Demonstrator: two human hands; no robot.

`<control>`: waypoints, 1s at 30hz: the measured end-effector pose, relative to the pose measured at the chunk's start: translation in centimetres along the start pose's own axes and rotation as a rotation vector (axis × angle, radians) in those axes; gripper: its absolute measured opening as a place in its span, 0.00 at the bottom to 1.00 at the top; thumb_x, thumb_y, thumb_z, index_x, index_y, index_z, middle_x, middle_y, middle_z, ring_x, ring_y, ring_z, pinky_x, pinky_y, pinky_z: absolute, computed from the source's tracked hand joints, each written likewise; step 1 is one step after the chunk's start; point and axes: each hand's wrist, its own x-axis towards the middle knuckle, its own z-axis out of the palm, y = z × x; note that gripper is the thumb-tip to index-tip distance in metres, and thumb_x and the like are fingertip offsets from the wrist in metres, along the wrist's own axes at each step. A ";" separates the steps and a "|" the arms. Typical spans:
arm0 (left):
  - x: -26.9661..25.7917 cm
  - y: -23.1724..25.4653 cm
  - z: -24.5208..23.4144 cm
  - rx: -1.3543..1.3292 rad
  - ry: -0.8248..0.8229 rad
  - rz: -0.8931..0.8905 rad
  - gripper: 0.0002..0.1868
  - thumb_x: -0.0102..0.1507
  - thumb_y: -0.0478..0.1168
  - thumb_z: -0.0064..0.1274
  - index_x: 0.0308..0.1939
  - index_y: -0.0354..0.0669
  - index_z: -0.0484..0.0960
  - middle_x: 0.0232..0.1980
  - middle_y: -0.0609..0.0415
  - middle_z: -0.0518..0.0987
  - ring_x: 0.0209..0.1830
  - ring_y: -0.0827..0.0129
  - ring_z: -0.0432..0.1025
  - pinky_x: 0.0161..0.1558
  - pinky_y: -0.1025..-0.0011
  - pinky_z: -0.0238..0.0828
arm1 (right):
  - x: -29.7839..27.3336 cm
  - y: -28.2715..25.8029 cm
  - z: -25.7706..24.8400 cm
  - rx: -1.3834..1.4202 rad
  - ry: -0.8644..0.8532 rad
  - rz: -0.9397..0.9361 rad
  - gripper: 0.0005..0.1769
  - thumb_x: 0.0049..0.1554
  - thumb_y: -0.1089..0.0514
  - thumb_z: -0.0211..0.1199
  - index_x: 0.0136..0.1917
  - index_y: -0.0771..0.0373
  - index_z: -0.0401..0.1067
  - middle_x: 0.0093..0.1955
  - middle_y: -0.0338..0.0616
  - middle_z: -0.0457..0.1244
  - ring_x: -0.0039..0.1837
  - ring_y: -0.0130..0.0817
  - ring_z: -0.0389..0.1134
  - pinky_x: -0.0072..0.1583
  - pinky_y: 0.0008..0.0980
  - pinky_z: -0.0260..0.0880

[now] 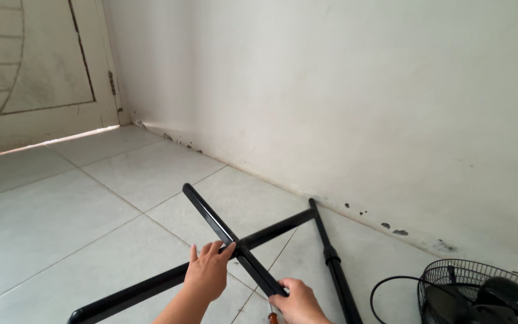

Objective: The person assembles a standing electric fan by attaching the vertical pole to the base and securing it with a screwdriver. They then attach the motor head to the pole and tighten it.

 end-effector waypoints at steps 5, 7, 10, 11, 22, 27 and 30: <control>-1.1 -1.0 2.1 -0.040 -0.165 -0.059 0.38 0.65 0.29 0.43 0.78 0.63 0.56 0.77 0.61 0.58 0.79 0.62 0.52 0.78 0.47 0.43 | 3.2 3.8 3.4 -0.092 0.015 -0.029 0.23 0.52 0.51 0.71 0.60 0.58 0.77 0.50 0.46 0.73 0.55 0.33 0.76 0.62 0.29 0.71; -1.3 -1.3 2.7 -0.041 -0.213 -0.070 0.38 0.65 0.28 0.43 0.78 0.62 0.56 0.77 0.60 0.58 0.79 0.61 0.52 0.78 0.47 0.44 | 3.8 4.6 4.1 -0.107 0.000 -0.011 0.22 0.52 0.51 0.71 0.60 0.57 0.77 0.49 0.46 0.73 0.55 0.33 0.76 0.62 0.30 0.72; -1.6 -1.8 3.4 -0.044 -0.261 -0.078 0.38 0.65 0.28 0.44 0.78 0.60 0.57 0.77 0.60 0.57 0.78 0.60 0.53 0.78 0.48 0.46 | 4.2 5.3 5.1 -0.080 -0.031 0.024 0.22 0.52 0.52 0.69 0.60 0.57 0.76 0.48 0.48 0.74 0.53 0.36 0.77 0.60 0.32 0.74; -1.7 -1.9 3.7 -0.047 -0.276 -0.085 0.38 0.66 0.28 0.44 0.78 0.60 0.57 0.77 0.60 0.57 0.78 0.60 0.53 0.78 0.49 0.47 | 4.3 5.6 5.4 -0.063 -0.052 0.036 0.22 0.52 0.52 0.68 0.60 0.58 0.75 0.48 0.49 0.74 0.52 0.38 0.78 0.60 0.34 0.76; -1.6 -3.4 5.4 -0.069 -0.319 -0.153 0.33 0.68 0.32 0.43 0.76 0.60 0.59 0.76 0.61 0.59 0.75 0.60 0.59 0.74 0.45 0.57 | 10.2 11.0 11.0 -0.092 -0.024 -0.133 0.29 0.46 0.50 0.73 0.60 0.56 0.76 0.54 0.46 0.72 0.60 0.36 0.75 0.65 0.31 0.71; -1.6 -4.0 6.4 -0.042 -0.356 -0.183 0.32 0.69 0.33 0.42 0.76 0.62 0.61 0.76 0.62 0.60 0.76 0.62 0.59 0.74 0.40 0.55 | 13.0 14.2 14.2 -0.159 -0.091 -0.152 0.27 0.49 0.48 0.72 0.59 0.61 0.75 0.54 0.52 0.71 0.61 0.39 0.74 0.68 0.31 0.69; -1.6 -4.1 6.8 -0.017 -0.370 -0.174 0.34 0.67 0.31 0.44 0.77 0.61 0.59 0.78 0.61 0.57 0.76 0.61 0.58 0.73 0.39 0.55 | 14.0 14.2 14.8 -0.298 -0.213 -0.067 0.26 0.52 0.48 0.69 0.58 0.66 0.75 0.53 0.58 0.70 0.61 0.44 0.74 0.69 0.33 0.69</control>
